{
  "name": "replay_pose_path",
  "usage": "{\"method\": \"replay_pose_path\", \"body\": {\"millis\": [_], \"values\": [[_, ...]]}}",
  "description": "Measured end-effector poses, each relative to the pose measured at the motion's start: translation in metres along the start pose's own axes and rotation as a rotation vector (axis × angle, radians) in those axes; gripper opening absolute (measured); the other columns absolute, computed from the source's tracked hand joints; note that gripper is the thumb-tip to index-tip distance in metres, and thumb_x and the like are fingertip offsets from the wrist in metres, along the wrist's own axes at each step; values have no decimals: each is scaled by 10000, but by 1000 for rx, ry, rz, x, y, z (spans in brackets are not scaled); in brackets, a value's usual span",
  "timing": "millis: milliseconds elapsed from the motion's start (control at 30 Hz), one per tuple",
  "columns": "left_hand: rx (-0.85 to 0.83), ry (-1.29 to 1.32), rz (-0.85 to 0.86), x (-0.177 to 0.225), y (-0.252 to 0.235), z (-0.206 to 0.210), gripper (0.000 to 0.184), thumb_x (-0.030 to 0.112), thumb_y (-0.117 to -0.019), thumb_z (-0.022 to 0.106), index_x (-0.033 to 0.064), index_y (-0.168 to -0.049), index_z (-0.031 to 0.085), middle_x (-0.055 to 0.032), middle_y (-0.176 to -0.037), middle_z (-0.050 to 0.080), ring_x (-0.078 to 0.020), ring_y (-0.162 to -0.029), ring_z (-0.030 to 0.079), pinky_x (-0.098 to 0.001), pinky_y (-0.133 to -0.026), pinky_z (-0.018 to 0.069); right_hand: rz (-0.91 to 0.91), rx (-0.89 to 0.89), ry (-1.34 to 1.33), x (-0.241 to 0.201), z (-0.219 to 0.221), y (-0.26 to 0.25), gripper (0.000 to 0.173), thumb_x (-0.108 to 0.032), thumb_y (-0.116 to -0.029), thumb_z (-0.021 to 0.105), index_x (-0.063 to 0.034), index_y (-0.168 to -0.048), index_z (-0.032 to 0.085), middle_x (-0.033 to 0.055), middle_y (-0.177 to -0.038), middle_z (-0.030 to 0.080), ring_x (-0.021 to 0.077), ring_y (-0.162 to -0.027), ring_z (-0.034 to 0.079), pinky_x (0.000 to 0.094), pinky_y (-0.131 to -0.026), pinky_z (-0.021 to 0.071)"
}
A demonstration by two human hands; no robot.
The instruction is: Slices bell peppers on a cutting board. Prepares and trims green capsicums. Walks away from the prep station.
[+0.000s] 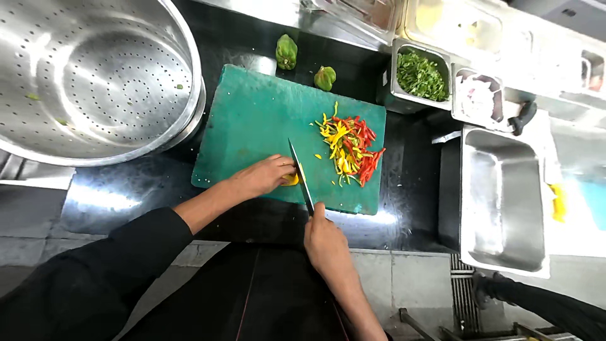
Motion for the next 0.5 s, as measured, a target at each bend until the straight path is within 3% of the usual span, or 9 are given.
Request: {"method": "replay_pose_path", "body": {"millis": [133, 267, 400, 500], "values": [[25, 3, -1, 2, 0, 1, 165, 64, -937, 703, -14, -1081, 723, -178, -1203, 680, -347, -1169, 640, -443, -1042, 502, -14, 99, 37, -6, 3, -6, 301, -244, -1104, 383, -106, -1365, 440, 167, -1034, 687, 353, -913, 720, 503, -752, 575], [37, -14, -11, 0, 3, -1, 157, 85, -947, 693, -3, -1074, 723, -161, -1195, 683, -337, -1159, 638, -439, -1023, 514, 12, 16, 72, -3, 4, 6, 341, -247, -1105, 349, -110, -1405, 435, 157, -1088, 693, 334, -1010, 712, 489, -834, 563], [91, -30, 34, 0, 6, 3, 160, 118, -959, 682, 13, -1071, 727, -145, -1187, 687, -314, -1172, 640, -418, -1045, 504, -24, 53, 63, -7, 4, -5, 316, -257, -1109, 360, -111, -1378, 438, 157, -1062, 690, 337, -980, 716, 492, -805, 570], [143, -68, 52, -1, 12, 1, 159, 128, -964, 660, 21, -1053, 737, -135, -1153, 704, -310, -1157, 651, -437, -1033, 508, -11, -4, 87, -9, 2, 7, 346, -251, -1108, 333, -112, -1404, 444, 156, -1121, 692, 327, -1037, 707, 488, -847, 558]]}}
Point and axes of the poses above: each hand's wrist, its own y-axis away from the middle knuckle, its own z-axis out of the palm, x = y × z, the point moved 8 cm from there along -y, towards the middle knuckle
